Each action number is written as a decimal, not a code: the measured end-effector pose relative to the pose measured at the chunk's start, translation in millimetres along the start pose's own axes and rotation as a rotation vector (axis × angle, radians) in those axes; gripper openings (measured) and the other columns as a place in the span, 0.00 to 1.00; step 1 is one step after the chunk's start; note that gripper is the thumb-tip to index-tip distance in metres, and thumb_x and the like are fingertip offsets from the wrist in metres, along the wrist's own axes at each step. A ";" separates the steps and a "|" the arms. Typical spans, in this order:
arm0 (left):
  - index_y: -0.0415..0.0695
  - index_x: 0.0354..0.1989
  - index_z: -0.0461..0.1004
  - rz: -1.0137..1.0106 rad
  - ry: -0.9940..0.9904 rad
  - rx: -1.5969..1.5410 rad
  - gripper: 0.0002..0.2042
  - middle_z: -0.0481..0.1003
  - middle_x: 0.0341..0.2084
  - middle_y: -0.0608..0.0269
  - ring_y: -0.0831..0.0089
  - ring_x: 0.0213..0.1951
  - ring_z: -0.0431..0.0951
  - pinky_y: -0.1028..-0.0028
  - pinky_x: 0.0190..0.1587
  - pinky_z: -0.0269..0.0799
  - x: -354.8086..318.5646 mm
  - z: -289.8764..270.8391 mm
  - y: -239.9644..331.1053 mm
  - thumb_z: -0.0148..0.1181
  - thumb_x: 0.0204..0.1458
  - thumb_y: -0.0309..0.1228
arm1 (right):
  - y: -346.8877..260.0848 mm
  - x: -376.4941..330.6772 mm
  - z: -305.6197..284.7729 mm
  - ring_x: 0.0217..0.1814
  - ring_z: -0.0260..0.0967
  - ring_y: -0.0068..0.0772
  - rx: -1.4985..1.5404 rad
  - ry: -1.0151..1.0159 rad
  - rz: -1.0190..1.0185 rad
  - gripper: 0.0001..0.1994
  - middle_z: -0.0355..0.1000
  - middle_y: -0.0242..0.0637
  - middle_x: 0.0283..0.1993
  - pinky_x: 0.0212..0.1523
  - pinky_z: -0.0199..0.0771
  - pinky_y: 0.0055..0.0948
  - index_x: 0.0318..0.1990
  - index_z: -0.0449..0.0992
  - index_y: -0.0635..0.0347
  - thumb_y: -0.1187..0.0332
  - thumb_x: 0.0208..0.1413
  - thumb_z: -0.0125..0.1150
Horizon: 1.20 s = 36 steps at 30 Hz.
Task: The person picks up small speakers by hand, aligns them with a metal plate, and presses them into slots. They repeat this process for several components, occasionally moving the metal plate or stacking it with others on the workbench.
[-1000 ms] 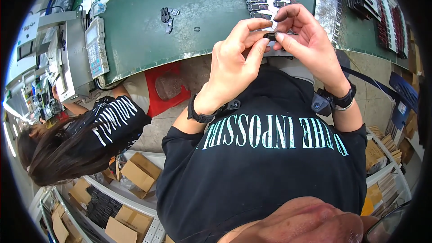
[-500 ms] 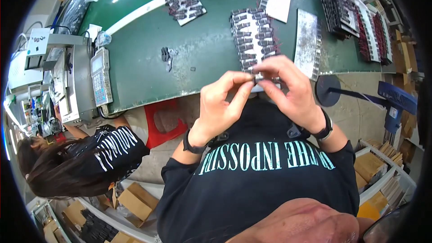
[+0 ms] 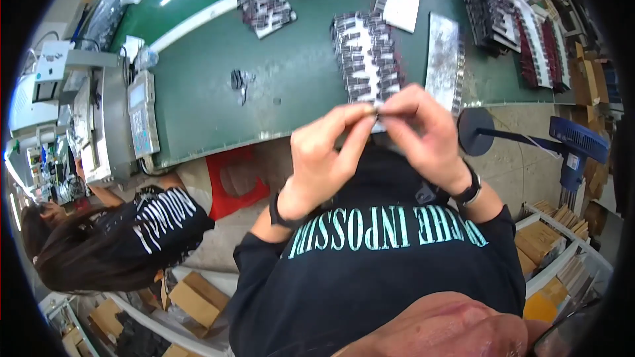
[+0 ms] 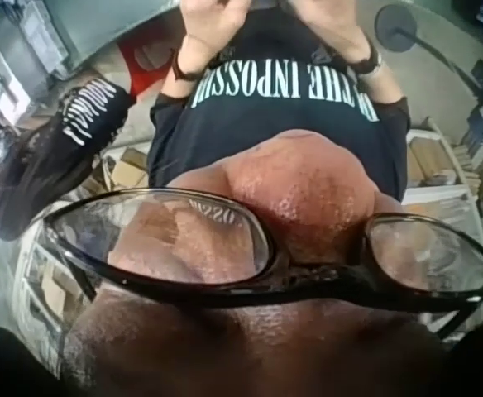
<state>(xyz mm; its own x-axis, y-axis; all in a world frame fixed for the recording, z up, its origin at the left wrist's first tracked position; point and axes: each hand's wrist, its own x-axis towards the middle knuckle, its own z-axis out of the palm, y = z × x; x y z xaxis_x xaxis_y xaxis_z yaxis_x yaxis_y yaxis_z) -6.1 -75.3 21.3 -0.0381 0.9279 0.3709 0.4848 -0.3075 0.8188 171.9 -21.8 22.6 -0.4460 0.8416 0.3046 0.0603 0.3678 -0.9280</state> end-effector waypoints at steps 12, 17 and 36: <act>0.35 0.43 0.79 -0.398 0.034 -0.613 0.07 0.82 0.32 0.60 0.79 0.35 0.82 0.80 0.37 0.77 -12.8 8.7 -22.9 0.62 0.57 0.22 | 18.5 -3.8 2.4 0.35 0.71 0.20 0.515 -0.073 0.490 0.07 0.73 0.33 0.35 0.41 0.72 0.19 0.45 0.71 0.64 0.72 0.63 0.59; 0.33 0.44 0.77 -0.337 0.011 -0.544 0.07 0.81 0.35 0.58 0.75 0.37 0.82 0.79 0.36 0.79 -15.7 9.0 -28.6 0.59 0.59 0.21 | 21.9 -4.0 3.6 0.34 0.71 0.21 0.542 -0.099 0.521 0.07 0.73 0.33 0.36 0.39 0.73 0.20 0.45 0.71 0.64 0.72 0.62 0.60; 0.35 0.37 0.78 -0.235 -0.034 -0.307 0.05 0.81 0.28 0.60 0.75 0.29 0.82 0.77 0.30 0.77 -22.6 5.5 -27.5 0.64 0.53 0.23 | 22.2 -20.1 13.7 0.39 0.73 0.24 -0.047 -0.107 0.175 0.07 0.72 0.35 0.40 0.42 0.76 0.24 0.46 0.72 0.68 0.80 0.60 0.56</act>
<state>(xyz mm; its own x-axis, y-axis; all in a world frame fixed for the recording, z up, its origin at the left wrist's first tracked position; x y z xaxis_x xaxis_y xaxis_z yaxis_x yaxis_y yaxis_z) -13.7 -86.6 -12.0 -0.0853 0.9855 0.1468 0.1819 -0.1294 0.9748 170.0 -36.0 -7.1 -0.5174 0.8483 0.1123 0.1856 0.2394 -0.9530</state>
